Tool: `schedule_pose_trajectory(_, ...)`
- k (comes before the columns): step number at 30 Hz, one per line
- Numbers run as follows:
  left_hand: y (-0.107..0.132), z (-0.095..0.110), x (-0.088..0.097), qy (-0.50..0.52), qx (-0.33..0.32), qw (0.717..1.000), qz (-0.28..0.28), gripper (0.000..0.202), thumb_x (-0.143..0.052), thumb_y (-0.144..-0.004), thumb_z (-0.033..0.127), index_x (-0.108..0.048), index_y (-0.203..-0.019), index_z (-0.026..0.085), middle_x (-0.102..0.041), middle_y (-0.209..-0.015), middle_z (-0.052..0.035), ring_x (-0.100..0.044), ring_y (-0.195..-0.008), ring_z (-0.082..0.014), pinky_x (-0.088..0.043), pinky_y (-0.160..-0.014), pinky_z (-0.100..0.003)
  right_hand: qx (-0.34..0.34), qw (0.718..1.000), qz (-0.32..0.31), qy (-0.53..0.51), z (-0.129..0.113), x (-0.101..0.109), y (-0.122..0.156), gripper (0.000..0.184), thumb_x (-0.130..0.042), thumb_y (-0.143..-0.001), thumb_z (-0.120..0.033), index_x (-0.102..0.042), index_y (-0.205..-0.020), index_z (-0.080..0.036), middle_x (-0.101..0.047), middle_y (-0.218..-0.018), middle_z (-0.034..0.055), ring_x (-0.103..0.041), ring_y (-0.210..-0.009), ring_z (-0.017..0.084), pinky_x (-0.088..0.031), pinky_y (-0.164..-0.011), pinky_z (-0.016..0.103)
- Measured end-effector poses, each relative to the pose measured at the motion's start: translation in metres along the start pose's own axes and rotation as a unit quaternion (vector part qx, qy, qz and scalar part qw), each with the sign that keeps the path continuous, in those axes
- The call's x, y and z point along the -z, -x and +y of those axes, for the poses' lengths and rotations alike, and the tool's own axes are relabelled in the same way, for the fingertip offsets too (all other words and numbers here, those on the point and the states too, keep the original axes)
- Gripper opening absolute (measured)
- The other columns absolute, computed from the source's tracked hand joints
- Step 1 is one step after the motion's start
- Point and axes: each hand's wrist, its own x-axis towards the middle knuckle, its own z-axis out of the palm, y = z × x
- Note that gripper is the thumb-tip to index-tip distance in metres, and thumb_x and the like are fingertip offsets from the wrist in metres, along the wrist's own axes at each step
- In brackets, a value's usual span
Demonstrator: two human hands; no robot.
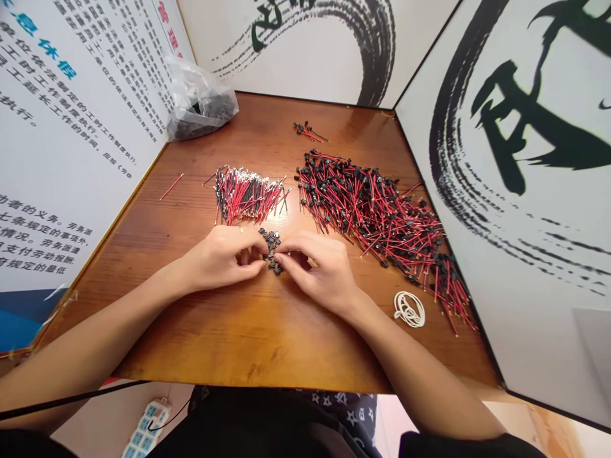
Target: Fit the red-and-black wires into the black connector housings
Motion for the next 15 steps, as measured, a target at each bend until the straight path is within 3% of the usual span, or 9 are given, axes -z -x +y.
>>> schedule_pose_trajectory(4, 0.0, 0.012, 0.002, 0.1, 0.005, 0.991, 0.085, 0.006, -0.062, -0.076, 0.01, -0.066, -0.079, 0.013, -0.071, -0.072, -0.0036, -0.065, -0.059, -0.0111, -0.053, -0.058, -0.021, 0.01, 0.998, 0.057, -0.02, -0.009, 0.004, -0.002, 0.006, -0.066, -0.086, -0.016, -0.067, -0.084, -0.022, -0.07, -0.076, 0.0017, -0.064, -0.067, 0.015, -0.053, -0.062, 0.03)
schedule_pose_trajectory(8, 0.0, 0.022, 0.004, 0.184, 0.043, 0.976, 0.108, 0.01, -0.063, -0.073, 0.005, -0.066, -0.08, 0.011, -0.073, -0.075, -0.0061, -0.068, -0.061, -0.0116, -0.057, -0.058, -0.02, 0.017, 0.995, 0.098, -0.014, -0.015, 0.006, -0.004, 0.009, -0.067, -0.085, -0.014, -0.067, -0.085, -0.023, -0.069, -0.074, 0.002, -0.065, -0.067, 0.017, -0.054, -0.061, 0.032)
schedule_pose_trajectory(15, -0.001, 0.022, 0.007, 0.137, -0.007, 0.983, 0.124, 0.011, -0.062, -0.074, 0.005, -0.068, -0.08, 0.012, -0.072, -0.073, -0.0048, -0.064, -0.058, -0.01, -0.054, -0.057, -0.02, 0.011, 0.995, 0.099, -0.031, -0.014, 0.007, -0.002, 0.011, -0.068, -0.084, -0.012, -0.067, -0.085, -0.023, -0.069, -0.074, 0.0021, -0.065, -0.067, 0.017, -0.054, -0.059, 0.033)
